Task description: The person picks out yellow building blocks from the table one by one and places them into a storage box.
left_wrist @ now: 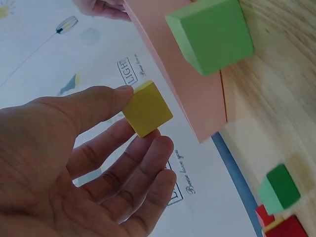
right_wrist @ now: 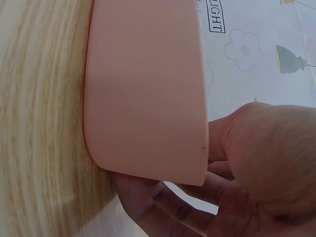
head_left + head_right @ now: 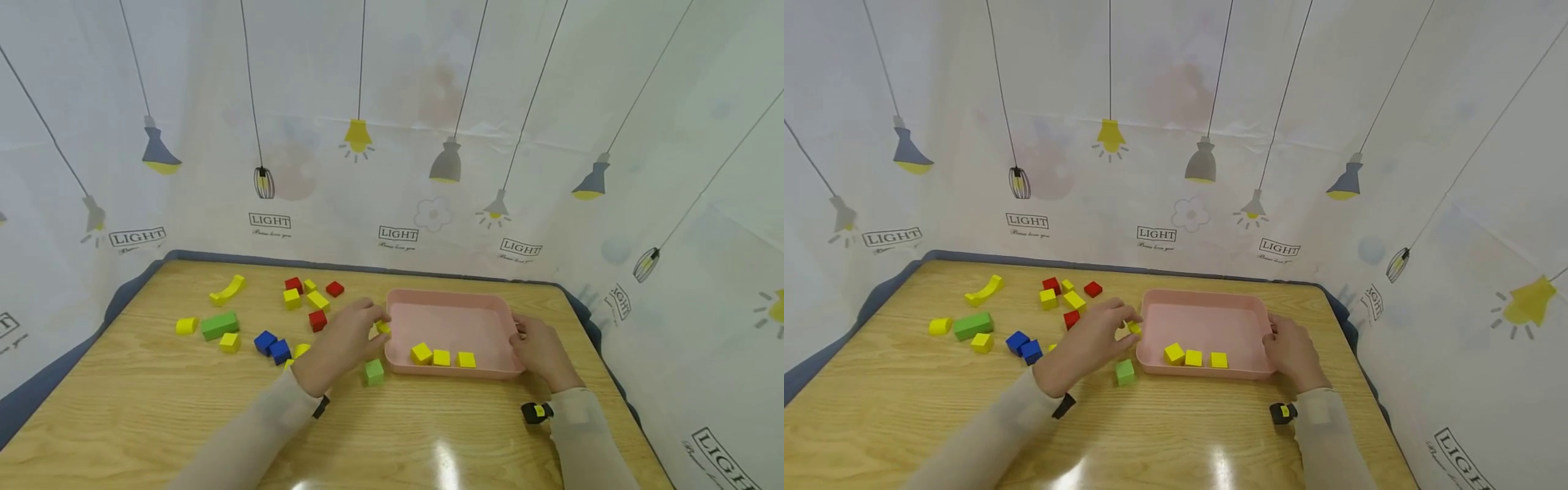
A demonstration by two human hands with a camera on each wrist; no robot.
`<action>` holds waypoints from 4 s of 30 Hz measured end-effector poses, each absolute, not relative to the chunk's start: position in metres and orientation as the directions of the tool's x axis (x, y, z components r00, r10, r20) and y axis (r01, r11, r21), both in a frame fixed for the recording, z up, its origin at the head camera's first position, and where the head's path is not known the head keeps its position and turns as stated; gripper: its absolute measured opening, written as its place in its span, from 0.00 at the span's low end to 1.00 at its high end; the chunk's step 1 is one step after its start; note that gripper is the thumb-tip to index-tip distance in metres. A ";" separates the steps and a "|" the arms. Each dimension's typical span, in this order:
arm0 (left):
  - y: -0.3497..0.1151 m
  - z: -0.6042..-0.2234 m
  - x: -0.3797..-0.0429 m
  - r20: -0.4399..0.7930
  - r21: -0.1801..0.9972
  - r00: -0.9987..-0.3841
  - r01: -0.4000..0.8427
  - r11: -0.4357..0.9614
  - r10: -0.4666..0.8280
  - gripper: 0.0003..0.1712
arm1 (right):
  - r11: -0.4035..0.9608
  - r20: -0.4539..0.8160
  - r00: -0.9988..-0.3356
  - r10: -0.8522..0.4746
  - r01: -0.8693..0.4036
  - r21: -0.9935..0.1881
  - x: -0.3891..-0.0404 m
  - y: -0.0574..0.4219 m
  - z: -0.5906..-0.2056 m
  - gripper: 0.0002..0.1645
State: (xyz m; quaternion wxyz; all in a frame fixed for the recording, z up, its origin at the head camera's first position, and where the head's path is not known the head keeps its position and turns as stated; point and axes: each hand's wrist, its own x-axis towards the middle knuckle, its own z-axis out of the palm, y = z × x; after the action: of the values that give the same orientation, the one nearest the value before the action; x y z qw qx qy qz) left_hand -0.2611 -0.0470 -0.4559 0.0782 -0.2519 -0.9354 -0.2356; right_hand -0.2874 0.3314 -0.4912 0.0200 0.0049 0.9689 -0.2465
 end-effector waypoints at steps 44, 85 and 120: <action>-0.011 -0.471 -0.255 0.205 0.376 -0.813 0.579 0.723 0.545 0.16 | 0.874 -0.034 -0.999 -0.011 0.007 -0.485 -0.287 0.331 -0.491 0.31; -0.128 -0.473 -0.241 0.205 0.343 -0.918 0.394 0.853 0.341 0.16 | 0.884 -0.038 -0.999 0.000 0.017 -0.467 -0.286 0.330 -0.490 0.31; -0.144 -0.473 -0.245 0.008 0.354 -0.948 0.301 0.886 0.319 0.13 | 0.890 -0.028 -0.999 -0.017 -0.002 -0.455 -0.289 0.332 -0.492 0.31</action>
State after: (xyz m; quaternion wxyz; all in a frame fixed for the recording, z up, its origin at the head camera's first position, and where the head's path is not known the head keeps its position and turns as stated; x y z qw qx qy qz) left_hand -0.2452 -0.1443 -0.4735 -0.0250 -0.1596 -0.9707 -0.1780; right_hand -0.2887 0.3319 -0.4923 0.0157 -0.0048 0.9721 -0.2340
